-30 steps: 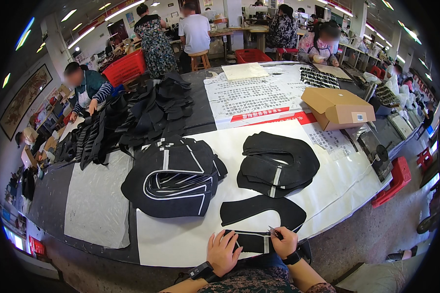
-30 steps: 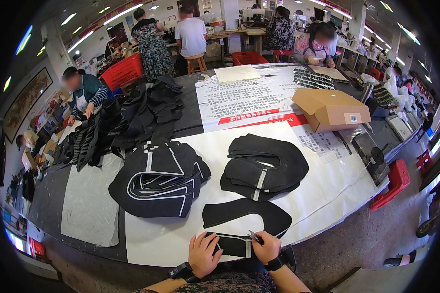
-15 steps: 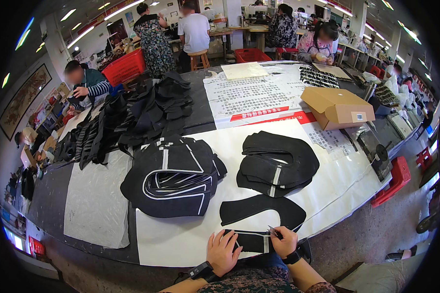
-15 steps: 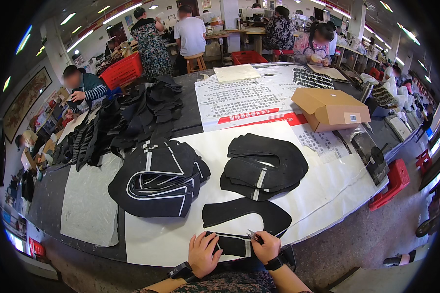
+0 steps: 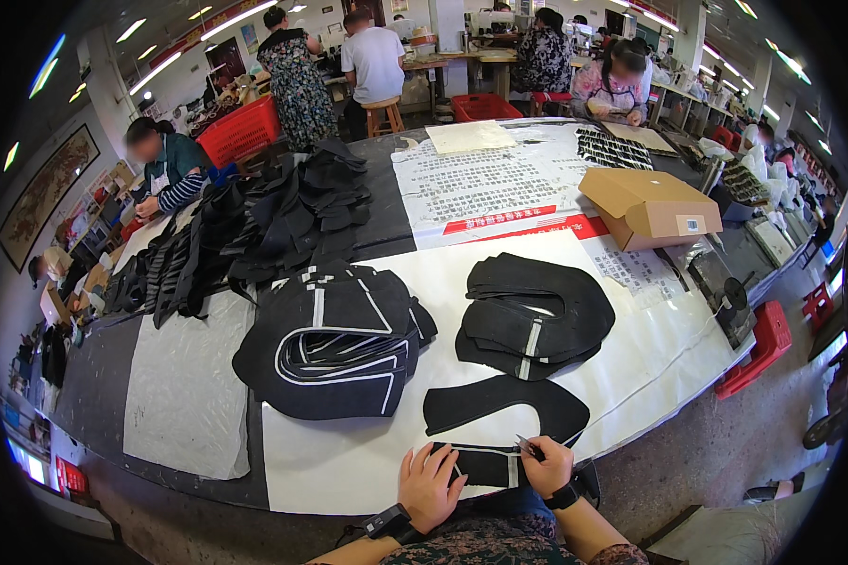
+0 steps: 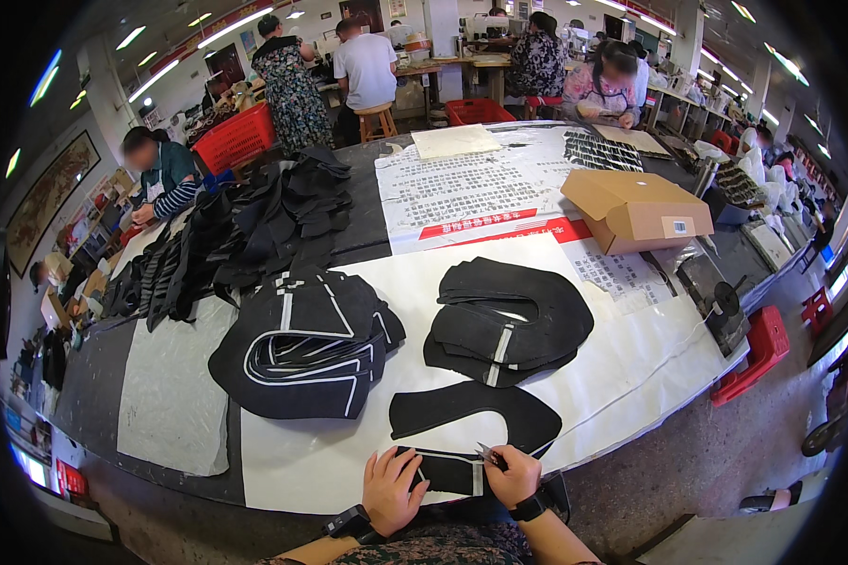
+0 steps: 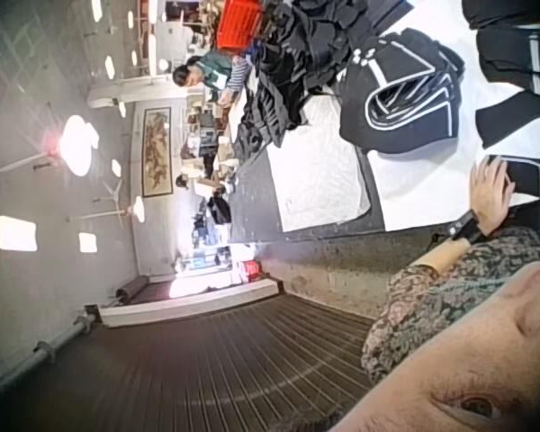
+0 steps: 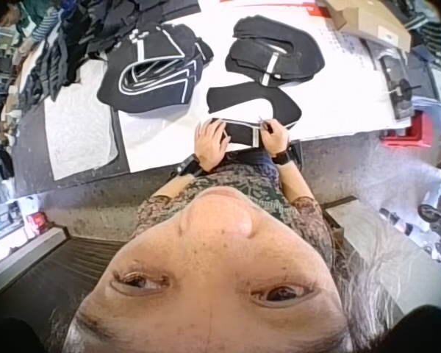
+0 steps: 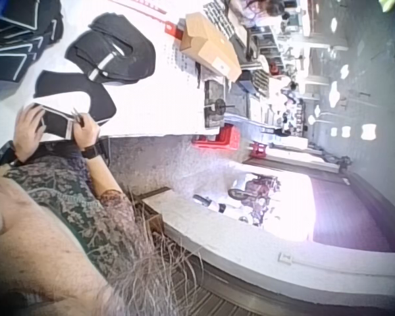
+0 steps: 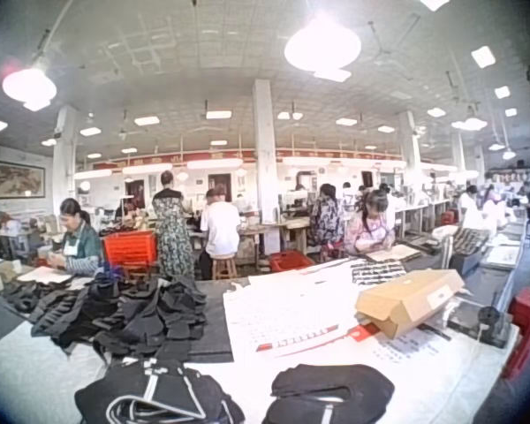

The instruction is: Trimming excess material and thread from shoe upper components using small snips.

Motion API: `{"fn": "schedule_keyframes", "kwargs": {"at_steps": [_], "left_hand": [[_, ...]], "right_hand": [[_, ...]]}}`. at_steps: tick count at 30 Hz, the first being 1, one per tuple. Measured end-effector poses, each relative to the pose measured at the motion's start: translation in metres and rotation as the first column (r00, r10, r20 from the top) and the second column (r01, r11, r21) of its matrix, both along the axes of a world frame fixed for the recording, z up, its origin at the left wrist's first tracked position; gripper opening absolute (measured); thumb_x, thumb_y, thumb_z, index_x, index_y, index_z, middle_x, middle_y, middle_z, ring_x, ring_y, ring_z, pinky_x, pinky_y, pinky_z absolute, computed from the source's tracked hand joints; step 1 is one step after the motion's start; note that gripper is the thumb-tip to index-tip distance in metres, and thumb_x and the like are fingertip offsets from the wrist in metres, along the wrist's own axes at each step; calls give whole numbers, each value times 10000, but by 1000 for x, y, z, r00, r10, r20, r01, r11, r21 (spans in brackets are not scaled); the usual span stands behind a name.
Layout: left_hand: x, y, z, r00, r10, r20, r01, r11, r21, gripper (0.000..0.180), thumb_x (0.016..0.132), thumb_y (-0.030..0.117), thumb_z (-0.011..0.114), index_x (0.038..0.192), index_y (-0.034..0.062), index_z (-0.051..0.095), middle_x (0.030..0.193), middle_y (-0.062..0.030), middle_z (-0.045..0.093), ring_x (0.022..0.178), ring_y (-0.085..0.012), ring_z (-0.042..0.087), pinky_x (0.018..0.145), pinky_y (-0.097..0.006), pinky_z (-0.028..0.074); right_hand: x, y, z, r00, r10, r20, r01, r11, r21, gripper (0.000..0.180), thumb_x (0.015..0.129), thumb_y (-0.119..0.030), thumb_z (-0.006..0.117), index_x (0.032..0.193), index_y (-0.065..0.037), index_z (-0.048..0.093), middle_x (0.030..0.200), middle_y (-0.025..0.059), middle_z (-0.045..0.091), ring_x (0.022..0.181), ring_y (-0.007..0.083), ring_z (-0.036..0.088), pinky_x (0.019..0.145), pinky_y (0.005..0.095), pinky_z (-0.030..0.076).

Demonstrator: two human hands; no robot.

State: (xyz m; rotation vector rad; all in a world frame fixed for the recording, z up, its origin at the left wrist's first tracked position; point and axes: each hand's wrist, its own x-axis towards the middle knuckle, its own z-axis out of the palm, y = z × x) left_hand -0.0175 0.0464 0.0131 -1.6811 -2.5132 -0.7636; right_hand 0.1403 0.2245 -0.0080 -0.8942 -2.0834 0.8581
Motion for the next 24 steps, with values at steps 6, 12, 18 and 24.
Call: {"fn": "schedule_keyframes", "kwargs": {"at_steps": [6,12,18,24], "left_hand": [[0,1,1,1000,0,10,0,1000,12,431,887,316,719,1235,65,674,1330,-83,601,1304,-338,490,1104,-562,347],[0,0,2,1000,1,5,-2,1000,8,426,881,310,724,1230,70,676,1323,-82,604,1298,-335,494,1104,-562,348],[0,-1,1,1000,4,17,-4,1000,24,432,879,311,726,1235,73,677,1323,-77,606,1296,-335,497,1104,-566,348],[0,-1,1,1000,10,20,-10,1000,26,444,877,319,725,1245,75,679,1334,-70,609,1300,-329,497,1105,-565,349]], "right_hand": [[0,0,-2,1000,-7,-5,7,1000,-3,129,743,-52,772,857,-45,713,736,125,705,663,271,717,606,337,550],[0,0,0,1000,-10,2,10,1000,-9,132,740,-51,770,858,-40,712,733,127,705,669,270,721,617,334,556],[-1,-1,4,1000,-4,14,4,1000,-11,127,751,-59,772,861,-40,712,734,129,705,674,269,723,619,333,556],[-1,0,4,1000,-5,31,5,1000,-6,122,757,-61,771,861,-44,710,731,129,702,671,273,721,614,336,552]]}}
